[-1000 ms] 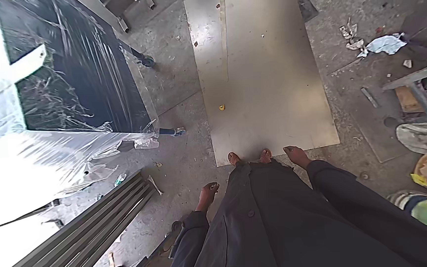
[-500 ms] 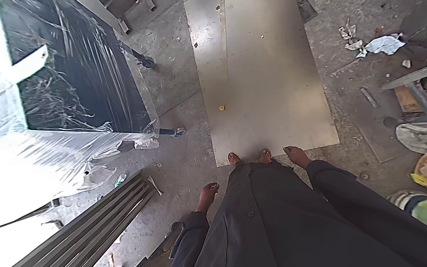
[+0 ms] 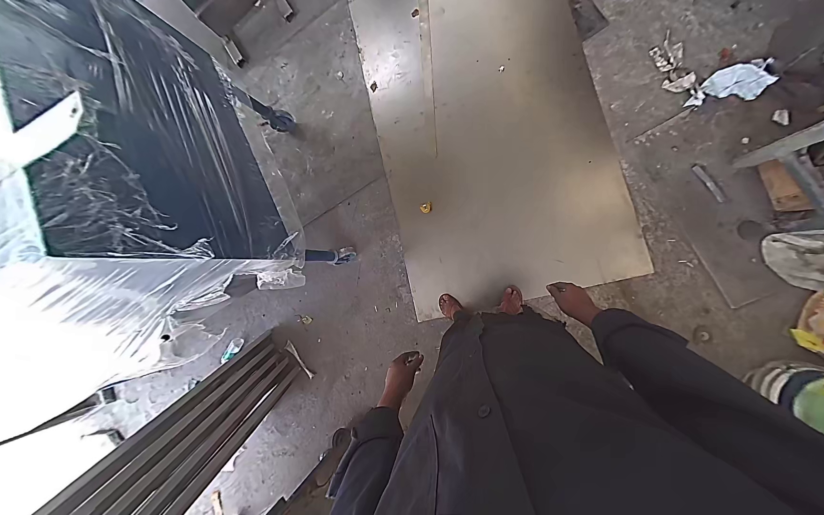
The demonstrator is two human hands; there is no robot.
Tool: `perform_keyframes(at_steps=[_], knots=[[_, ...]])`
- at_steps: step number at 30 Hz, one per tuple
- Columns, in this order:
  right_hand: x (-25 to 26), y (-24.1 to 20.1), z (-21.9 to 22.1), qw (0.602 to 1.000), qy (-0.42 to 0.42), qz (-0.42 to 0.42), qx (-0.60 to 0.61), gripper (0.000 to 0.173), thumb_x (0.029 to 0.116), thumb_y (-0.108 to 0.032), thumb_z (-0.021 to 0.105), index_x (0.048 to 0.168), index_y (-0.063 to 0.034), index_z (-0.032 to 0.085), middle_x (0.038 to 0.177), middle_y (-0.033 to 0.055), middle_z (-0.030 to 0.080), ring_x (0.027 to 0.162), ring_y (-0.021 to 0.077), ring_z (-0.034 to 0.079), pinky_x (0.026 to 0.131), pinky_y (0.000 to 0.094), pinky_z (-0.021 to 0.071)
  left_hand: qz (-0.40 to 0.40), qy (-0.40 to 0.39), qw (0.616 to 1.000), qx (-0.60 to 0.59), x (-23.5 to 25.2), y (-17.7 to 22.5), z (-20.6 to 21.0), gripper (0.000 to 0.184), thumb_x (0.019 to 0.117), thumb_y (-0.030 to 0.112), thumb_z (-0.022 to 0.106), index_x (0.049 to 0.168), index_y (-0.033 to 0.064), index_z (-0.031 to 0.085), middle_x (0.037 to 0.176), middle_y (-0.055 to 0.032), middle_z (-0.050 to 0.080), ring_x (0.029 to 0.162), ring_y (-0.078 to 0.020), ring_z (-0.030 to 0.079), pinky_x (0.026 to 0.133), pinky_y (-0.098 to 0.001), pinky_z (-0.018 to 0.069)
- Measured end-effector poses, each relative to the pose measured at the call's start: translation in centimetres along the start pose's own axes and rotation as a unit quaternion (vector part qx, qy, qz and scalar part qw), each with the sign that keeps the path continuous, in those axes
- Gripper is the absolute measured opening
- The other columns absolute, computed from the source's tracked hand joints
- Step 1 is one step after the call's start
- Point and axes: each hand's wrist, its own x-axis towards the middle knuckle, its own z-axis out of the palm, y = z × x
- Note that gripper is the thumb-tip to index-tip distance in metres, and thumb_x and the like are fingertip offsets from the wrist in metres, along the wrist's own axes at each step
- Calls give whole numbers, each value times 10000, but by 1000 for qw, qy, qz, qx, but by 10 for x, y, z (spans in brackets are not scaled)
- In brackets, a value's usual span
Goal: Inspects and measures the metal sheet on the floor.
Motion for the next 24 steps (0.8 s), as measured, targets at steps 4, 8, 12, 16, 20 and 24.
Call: perform_keyframes(at_steps=[4, 8, 12, 16, 20, 24], knots=[[2, -1, -2, 1000, -1, 0, 1, 498, 1108, -423, 378, 1296, -81, 687, 1270, 199, 691, 1242, 356, 631, 1065, 582, 450, 2, -1, 1000, 9, 4, -2, 1, 377, 1061, 302, 603, 1332, 45, 657, 1236, -183, 707, 1128, -302, 692, 1039, -510, 506], [2, -2, -5, 1000, 0, 0, 6, 493, 1109, -420, 382, 1300, -81, 685, 1267, 197, 692, 1238, 353, 634, 1064, 580, 451, 2, -3, 1000, 11, 5, 0, 0, 381, 1064, 304, 599, 1331, 39, 656, 1228, -181, 709, 1121, -296, 693, 1039, -502, 506], [2, -4, -6, 1000, -3, 4, 8, 499, 1113, -421, 378, 1311, -76, 679, 1279, 204, 685, 1248, 357, 626, 1070, 583, 443, 8, -3, 1000, 1, 3, 4, -1, 373, 1064, 283, 600, 1327, 23, 652, 1231, -195, 701, 1113, -295, 689, 1031, -488, 508], [3, -3, -7, 1000, -4, 5, 7, 489, 1110, -418, 387, 1304, -81, 684, 1279, 199, 688, 1247, 353, 628, 1071, 580, 444, 6, -3, 1000, -1, 3, 4, 0, 371, 1064, 279, 600, 1328, 24, 651, 1226, -190, 704, 1110, -289, 692, 1029, -486, 511], [5, -3, -7, 1000, -2, 3, 2, 494, 1111, -419, 382, 1302, -77, 684, 1279, 200, 687, 1246, 350, 629, 1071, 576, 446, 2, -4, 1000, -3, 4, 5, 0, 380, 1061, 289, 604, 1332, 25, 649, 1227, -190, 703, 1107, -289, 694, 1029, -487, 514], [6, -4, -8, 1000, -8, 6, 4, 502, 1113, -426, 375, 1313, -81, 679, 1289, 200, 683, 1255, 347, 623, 1076, 577, 441, -2, -5, 1000, 5, 2, 8, -1, 373, 1065, 287, 598, 1328, 28, 657, 1238, -191, 703, 1129, -296, 690, 1043, -493, 506]])
